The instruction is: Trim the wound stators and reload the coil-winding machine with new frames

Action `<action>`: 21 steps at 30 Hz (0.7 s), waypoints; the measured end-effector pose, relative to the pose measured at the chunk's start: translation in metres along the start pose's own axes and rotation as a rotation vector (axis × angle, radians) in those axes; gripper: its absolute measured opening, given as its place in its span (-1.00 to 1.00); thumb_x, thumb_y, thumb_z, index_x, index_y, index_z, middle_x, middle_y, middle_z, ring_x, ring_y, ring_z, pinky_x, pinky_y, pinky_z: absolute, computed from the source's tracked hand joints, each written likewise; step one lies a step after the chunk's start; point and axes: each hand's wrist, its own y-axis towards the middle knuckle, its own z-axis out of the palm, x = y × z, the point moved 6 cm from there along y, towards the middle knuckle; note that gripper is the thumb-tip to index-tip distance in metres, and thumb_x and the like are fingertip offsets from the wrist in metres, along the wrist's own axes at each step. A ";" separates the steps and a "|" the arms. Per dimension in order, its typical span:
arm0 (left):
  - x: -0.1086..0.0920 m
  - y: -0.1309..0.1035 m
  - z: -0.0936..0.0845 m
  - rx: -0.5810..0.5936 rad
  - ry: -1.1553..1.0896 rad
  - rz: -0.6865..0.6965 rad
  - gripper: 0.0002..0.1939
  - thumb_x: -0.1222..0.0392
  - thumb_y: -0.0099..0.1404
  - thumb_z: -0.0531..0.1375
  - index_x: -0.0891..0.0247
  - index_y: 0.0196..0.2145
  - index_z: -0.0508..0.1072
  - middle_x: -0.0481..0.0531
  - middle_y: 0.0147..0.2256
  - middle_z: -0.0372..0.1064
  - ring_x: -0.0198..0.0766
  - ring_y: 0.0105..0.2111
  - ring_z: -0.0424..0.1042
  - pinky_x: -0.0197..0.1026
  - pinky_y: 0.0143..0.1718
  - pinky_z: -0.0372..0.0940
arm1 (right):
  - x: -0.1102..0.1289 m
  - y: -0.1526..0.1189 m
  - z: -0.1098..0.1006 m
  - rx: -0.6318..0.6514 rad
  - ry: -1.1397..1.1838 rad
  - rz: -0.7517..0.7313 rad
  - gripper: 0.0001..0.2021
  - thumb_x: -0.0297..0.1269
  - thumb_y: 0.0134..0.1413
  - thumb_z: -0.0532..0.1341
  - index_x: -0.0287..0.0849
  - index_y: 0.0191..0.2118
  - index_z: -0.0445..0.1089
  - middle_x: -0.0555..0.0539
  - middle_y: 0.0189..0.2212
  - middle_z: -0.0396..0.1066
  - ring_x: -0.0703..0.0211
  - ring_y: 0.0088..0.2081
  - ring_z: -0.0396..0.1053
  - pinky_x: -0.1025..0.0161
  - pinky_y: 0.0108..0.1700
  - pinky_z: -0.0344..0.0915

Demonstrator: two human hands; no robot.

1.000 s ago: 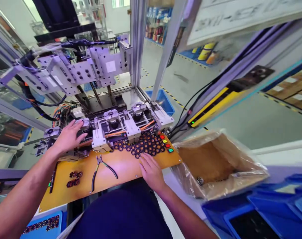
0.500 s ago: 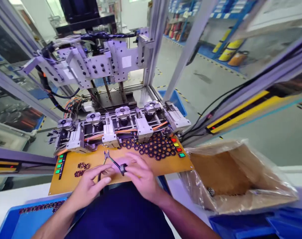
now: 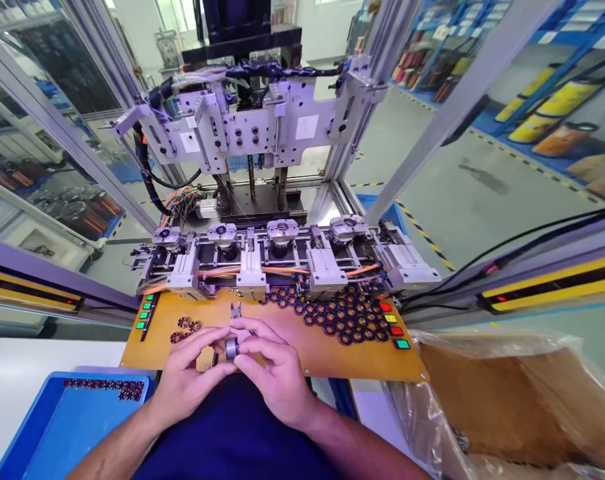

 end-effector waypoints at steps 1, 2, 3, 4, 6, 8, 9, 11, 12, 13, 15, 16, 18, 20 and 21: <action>0.000 0.001 -0.001 -0.009 0.005 -0.007 -0.62 0.27 0.18 0.35 0.16 -0.02 0.50 0.09 -0.22 0.58 -0.17 -0.25 0.55 -0.13 -0.16 0.46 | 0.000 0.001 0.002 0.007 0.005 -0.017 -0.90 -0.28 0.23 0.23 -0.07 -0.29 0.50 -0.15 0.03 0.44 0.03 0.02 0.45 0.04 0.07 0.40; -0.001 0.002 -0.002 -0.016 0.008 -0.001 -0.62 0.26 0.18 0.36 0.16 -0.03 0.51 0.09 -0.24 0.59 -0.17 -0.28 0.55 -0.14 -0.20 0.47 | 0.000 0.003 0.004 0.018 0.012 -0.031 -0.90 -0.29 0.23 0.23 -0.06 -0.28 0.50 -0.15 0.03 0.44 0.03 0.02 0.45 0.04 0.07 0.40; -0.002 0.003 -0.003 -0.021 0.013 0.016 -0.65 0.27 0.19 0.34 0.16 -0.04 0.51 0.09 -0.24 0.59 -0.17 -0.28 0.56 -0.15 -0.22 0.48 | -0.001 0.004 0.007 0.032 0.021 -0.035 -0.90 -0.29 0.23 0.23 -0.06 -0.26 0.51 -0.15 0.03 0.44 0.03 0.02 0.45 0.03 0.08 0.40; -0.004 0.004 -0.004 -0.028 0.020 0.041 -0.68 0.30 0.22 0.32 0.16 -0.04 0.52 0.09 -0.24 0.59 -0.18 -0.26 0.56 -0.16 -0.22 0.48 | -0.002 0.005 0.009 0.044 0.031 -0.031 -0.90 -0.29 0.24 0.22 -0.05 -0.24 0.51 -0.16 0.03 0.44 0.03 0.03 0.44 0.02 0.08 0.39; -0.004 0.005 -0.006 -0.043 0.044 0.077 -0.66 0.34 0.23 0.30 0.16 -0.03 0.51 0.11 -0.18 0.57 -0.18 -0.20 0.55 -0.17 -0.18 0.47 | -0.003 0.009 0.009 0.056 0.040 -0.021 -0.90 -0.29 0.24 0.22 -0.06 -0.23 0.50 -0.16 0.02 0.45 0.03 0.04 0.44 0.03 0.09 0.39; 0.004 0.003 -0.011 -0.064 0.071 0.051 -0.60 0.34 0.20 0.33 0.14 0.01 0.49 0.12 -0.11 0.55 -0.16 -0.15 0.54 -0.17 -0.16 0.47 | 0.001 0.019 0.003 0.070 0.003 -0.043 -0.90 -0.31 0.24 0.22 -0.06 -0.22 0.51 -0.15 -0.01 0.46 0.05 0.02 0.45 0.06 0.07 0.41; 0.011 0.001 -0.015 -0.082 0.084 0.014 -0.56 0.32 0.19 0.34 0.13 0.03 0.47 0.12 -0.07 0.53 -0.16 -0.14 0.53 -0.17 -0.17 0.47 | 0.006 0.028 -0.004 0.074 -0.048 -0.082 -0.90 -0.33 0.24 0.22 -0.07 -0.22 0.51 -0.15 -0.03 0.48 0.07 0.00 0.46 0.08 0.05 0.43; 0.031 -0.010 -0.027 -0.150 0.110 -0.085 -0.53 0.28 0.20 0.34 0.12 0.07 0.44 0.13 -0.01 0.49 -0.15 -0.14 0.52 -0.15 -0.17 0.46 | 0.017 0.056 -0.025 0.086 -0.257 -0.200 -0.88 -0.34 0.25 0.21 -0.11 -0.24 0.51 -0.15 -0.09 0.50 0.09 -0.06 0.48 0.12 -0.01 0.45; 0.044 -0.017 -0.034 -0.201 0.122 -0.137 -0.54 0.27 0.22 0.32 0.12 0.08 0.43 0.13 -0.01 0.48 -0.16 -0.16 0.52 -0.14 -0.17 0.46 | 0.022 0.073 -0.040 0.078 -0.395 -0.268 -0.87 -0.35 0.25 0.20 -0.14 -0.27 0.51 -0.15 -0.12 0.50 0.10 -0.09 0.49 0.13 -0.03 0.45; 0.058 -0.026 -0.042 -0.260 0.138 -0.192 -0.57 0.25 0.25 0.29 0.13 0.08 0.43 0.13 -0.02 0.47 -0.16 -0.17 0.52 -0.11 -0.15 0.45 | 0.025 0.092 -0.054 0.083 -0.574 -0.328 -0.84 -0.35 0.25 0.18 -0.15 -0.31 0.50 -0.15 -0.15 0.50 0.12 -0.12 0.49 0.14 -0.06 0.46; 0.090 -0.047 -0.057 -0.398 0.196 -0.308 -0.61 0.17 0.27 0.26 0.16 0.07 0.42 0.13 -0.04 0.47 -0.16 -0.20 0.51 -0.07 -0.10 0.44 | 0.021 0.134 -0.086 0.084 -0.688 -0.355 -0.85 -0.36 0.21 0.20 -0.19 -0.34 0.51 -0.16 -0.16 0.51 0.08 -0.13 0.48 0.09 -0.01 0.43; 0.106 -0.058 -0.063 -0.471 0.252 -0.368 -0.60 0.11 0.28 0.25 0.17 0.06 0.42 0.13 -0.03 0.47 -0.15 -0.19 0.51 -0.04 -0.08 0.43 | 0.017 0.153 -0.100 0.093 -0.734 -0.359 -0.85 -0.37 0.18 0.20 -0.21 -0.36 0.52 -0.16 -0.18 0.51 0.07 -0.15 0.49 0.08 -0.03 0.43; 0.134 -0.079 -0.071 -0.581 0.357 -0.448 -0.55 0.01 0.29 0.21 0.18 0.10 0.39 0.17 0.03 0.43 -0.09 -0.15 0.49 0.05 0.00 0.37 | 0.004 0.185 -0.122 0.118 -0.819 -0.354 -0.85 -0.41 0.14 0.21 -0.23 -0.36 0.53 -0.18 -0.17 0.51 0.04 -0.15 0.49 0.05 -0.03 0.43; 0.156 -0.094 -0.072 -0.648 0.407 -0.486 -0.46 -0.05 0.29 0.18 0.22 0.15 0.33 0.25 0.10 0.35 0.01 -0.07 0.45 0.17 0.07 0.30 | -0.009 0.204 -0.133 0.176 -0.894 -0.350 -0.85 -0.44 0.11 0.21 -0.23 -0.36 0.55 -0.17 -0.14 0.51 0.04 -0.14 0.49 0.06 -0.01 0.42; 0.165 -0.100 -0.071 -0.666 0.409 -0.501 -0.43 -0.07 0.29 0.16 0.24 0.18 0.30 0.28 0.13 0.32 0.05 -0.03 0.42 0.21 0.09 0.27 | -0.015 0.210 -0.135 0.213 -0.925 -0.349 -0.85 -0.45 0.10 0.21 -0.22 -0.35 0.56 -0.15 -0.13 0.51 0.05 -0.13 0.49 0.07 0.00 0.42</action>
